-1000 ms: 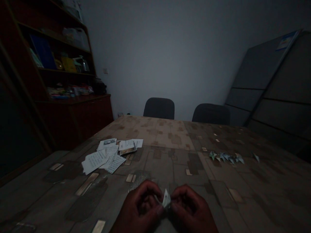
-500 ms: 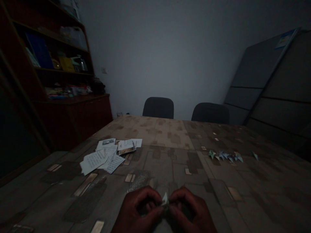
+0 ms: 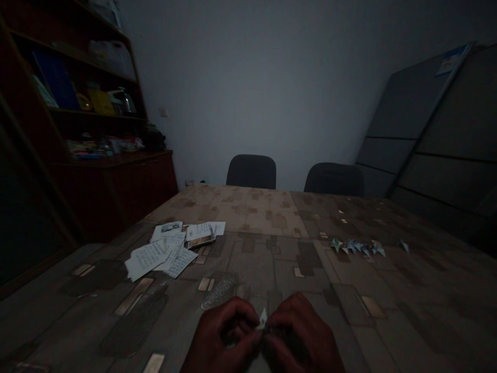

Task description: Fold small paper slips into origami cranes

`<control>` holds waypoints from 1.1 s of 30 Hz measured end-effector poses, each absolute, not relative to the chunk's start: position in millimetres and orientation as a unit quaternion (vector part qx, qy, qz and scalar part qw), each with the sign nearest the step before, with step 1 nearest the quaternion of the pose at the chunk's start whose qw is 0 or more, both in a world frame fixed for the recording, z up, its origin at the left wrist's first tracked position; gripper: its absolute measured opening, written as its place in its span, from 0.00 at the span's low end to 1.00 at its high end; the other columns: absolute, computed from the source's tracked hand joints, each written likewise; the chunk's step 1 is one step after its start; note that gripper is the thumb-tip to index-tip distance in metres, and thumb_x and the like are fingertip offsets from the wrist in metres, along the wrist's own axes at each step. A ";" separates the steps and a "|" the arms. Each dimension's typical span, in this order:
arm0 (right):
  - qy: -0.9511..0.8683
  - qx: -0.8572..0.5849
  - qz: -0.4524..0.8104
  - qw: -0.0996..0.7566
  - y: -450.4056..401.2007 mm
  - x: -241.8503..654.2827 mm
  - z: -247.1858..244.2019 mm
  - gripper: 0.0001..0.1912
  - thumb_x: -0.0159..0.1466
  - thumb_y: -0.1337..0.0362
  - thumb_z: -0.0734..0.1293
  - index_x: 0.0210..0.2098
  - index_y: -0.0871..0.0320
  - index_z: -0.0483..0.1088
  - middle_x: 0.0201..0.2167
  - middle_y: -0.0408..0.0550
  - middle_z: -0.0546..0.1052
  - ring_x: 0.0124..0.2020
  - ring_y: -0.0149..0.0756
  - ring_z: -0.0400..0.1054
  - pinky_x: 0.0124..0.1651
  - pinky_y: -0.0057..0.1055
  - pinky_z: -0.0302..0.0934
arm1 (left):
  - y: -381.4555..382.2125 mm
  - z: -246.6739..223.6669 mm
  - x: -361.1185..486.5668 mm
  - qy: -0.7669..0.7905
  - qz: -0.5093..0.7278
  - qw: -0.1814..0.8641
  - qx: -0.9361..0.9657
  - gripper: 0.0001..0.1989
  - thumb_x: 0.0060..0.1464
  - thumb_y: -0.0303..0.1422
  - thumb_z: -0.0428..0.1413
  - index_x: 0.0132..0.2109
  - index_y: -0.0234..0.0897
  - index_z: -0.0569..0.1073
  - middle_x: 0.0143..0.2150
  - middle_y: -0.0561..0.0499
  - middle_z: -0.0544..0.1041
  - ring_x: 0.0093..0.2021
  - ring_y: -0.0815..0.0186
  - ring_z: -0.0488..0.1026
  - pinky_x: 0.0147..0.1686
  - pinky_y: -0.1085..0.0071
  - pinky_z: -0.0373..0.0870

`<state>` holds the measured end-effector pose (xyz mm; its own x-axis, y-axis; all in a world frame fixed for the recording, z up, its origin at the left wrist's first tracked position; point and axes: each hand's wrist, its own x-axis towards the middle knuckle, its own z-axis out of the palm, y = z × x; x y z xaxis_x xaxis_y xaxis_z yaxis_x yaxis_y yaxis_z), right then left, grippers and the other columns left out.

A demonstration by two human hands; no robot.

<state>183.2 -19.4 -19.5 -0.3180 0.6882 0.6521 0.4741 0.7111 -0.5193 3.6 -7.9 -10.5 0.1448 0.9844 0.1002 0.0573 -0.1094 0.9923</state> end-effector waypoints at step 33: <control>-0.469 -0.478 0.591 0.449 -17.2 169.5 -33.8 0.27 0.52 0.39 0.72 0.24 0.59 0.71 0.15 0.37 0.65 0.16 0.25 0.54 0.19 0.22 0.46 | -2.3 -18.7 -14.3 0.369 0.462 0.192 0.783 0.07 0.55 0.24 0.58 0.36 0.42 0.75 0.29 0.55 0.81 0.28 0.68 0.79 0.31 0.79 0.71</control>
<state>169.5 -17.2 -33.8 -0.1398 0.9797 -0.1439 -0.0820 -0.1563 -0.9843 -14.3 -2.3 -18.7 0.3009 0.7557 0.5816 0.4002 -0.6537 0.6423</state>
